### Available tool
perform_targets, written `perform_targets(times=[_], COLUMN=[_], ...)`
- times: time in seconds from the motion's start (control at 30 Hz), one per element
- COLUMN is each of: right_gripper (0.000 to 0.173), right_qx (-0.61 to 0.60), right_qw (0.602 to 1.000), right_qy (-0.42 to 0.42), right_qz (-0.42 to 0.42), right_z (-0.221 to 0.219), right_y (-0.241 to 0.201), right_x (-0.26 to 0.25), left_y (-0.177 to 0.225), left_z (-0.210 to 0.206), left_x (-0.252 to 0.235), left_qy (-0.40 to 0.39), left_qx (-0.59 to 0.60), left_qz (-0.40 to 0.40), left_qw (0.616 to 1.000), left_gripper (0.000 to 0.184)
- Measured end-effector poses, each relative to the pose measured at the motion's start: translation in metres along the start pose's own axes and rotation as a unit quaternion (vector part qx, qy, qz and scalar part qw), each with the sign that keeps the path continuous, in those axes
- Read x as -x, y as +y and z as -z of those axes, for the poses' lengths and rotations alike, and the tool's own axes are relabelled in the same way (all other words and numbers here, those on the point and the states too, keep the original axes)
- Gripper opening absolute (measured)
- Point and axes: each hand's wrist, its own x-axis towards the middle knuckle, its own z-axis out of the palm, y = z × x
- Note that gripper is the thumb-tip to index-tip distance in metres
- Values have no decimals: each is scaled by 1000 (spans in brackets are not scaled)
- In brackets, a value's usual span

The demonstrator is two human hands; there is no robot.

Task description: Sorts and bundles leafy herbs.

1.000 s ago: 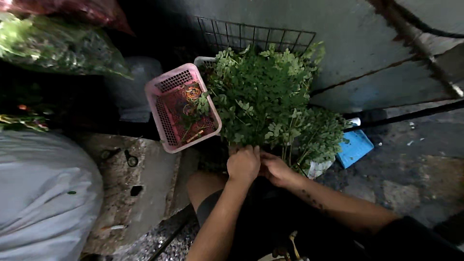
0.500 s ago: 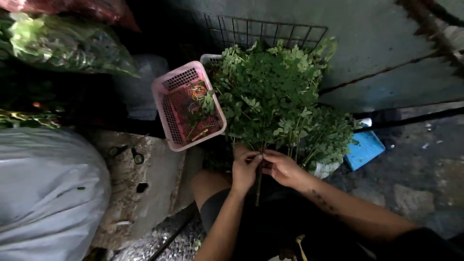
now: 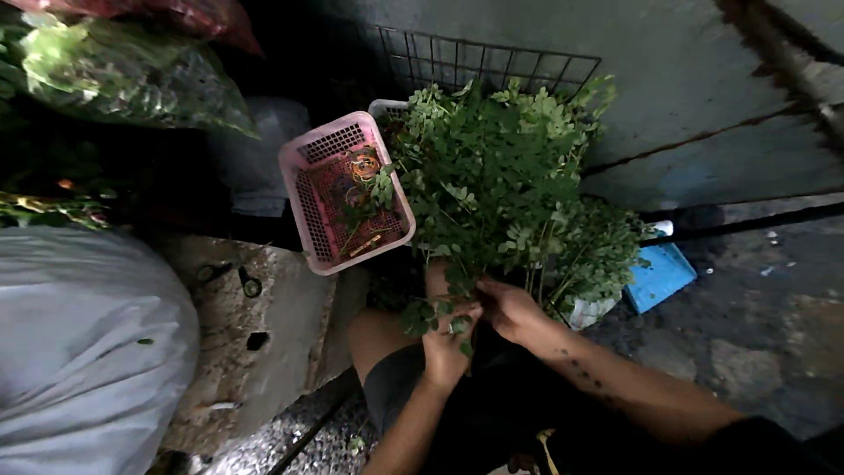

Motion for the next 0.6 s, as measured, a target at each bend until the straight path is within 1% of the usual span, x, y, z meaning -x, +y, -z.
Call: perform_targets(times=[0.07, 0.13, 0.17, 0.2, 0.23, 0.27, 0.3, 0.33, 0.37, 0.4, 0.43, 0.47, 0.5, 0.53, 0.6], right_gripper=[26, 27, 26, 27, 28, 30, 30, 29, 29, 29, 29, 28, 28, 29, 28], right_qx=[16, 49, 64, 73, 78, 80, 81, 83, 85, 90, 98, 104, 107, 109, 111], right_qw=[1000, 998, 996, 995, 995, 994, 995, 995, 995, 995, 994, 993, 992, 992, 992], right_qy=[-14, -50, -60, -66, -70, -68, -63, -56, -51, -49, -49, -49, -50, -50, -49], right_qz=[1, 3, 4, 6, 8, 10, 11, 11, 14, 21, 30, 37, 40, 39, 37], right_z=[8, 13, 15, 16, 17, 17, 16, 14, 13, 13, 13, 14, 16, 17, 18], right_y=[-5, -7, -5, -2, 1, 3, 5, 5, 6, 6, 6, 6, 6, 6, 7], right_x=[-8, -7, -5, -3, -3, -2, -2, -1, 0, 0, 0, -2, -3, -3, -4], left_y=[20, 37, 46, 55, 62, 68, 72, 74, 72, 67, 63, 60, 58, 57, 55], left_z=[5, 8, 9, 10, 10, 8, 3, -3, -10, -18, -24, -30, -33, -35, -37], left_x=[-3, -19, -31, -44, -58, -72, -85, -97, -106, -110, -111, -110, -108, -106, -104], left_qy=[-4, 11, 14, 1, -24, -53, -92, -145, -202, -249, -279, -294, -297, -295, -289], left_qx=[26, 28, -16, -70, -119, -174, -235, -296, -353, -405, -447, -482, -507, -521, -521], left_qz=[-10, 12, 22, 26, 42, 76, 132, 197, 245, 272, 283, 284, 279, 274, 268], left_qw=[1000, 999, 1000, 997, 992, 980, 959, 923, 880, 837, 801, 775, 760, 753, 757], left_gripper=[6, 8, 10, 12, 14, 15, 16, 19, 23, 28, 34, 38, 40, 41, 41])
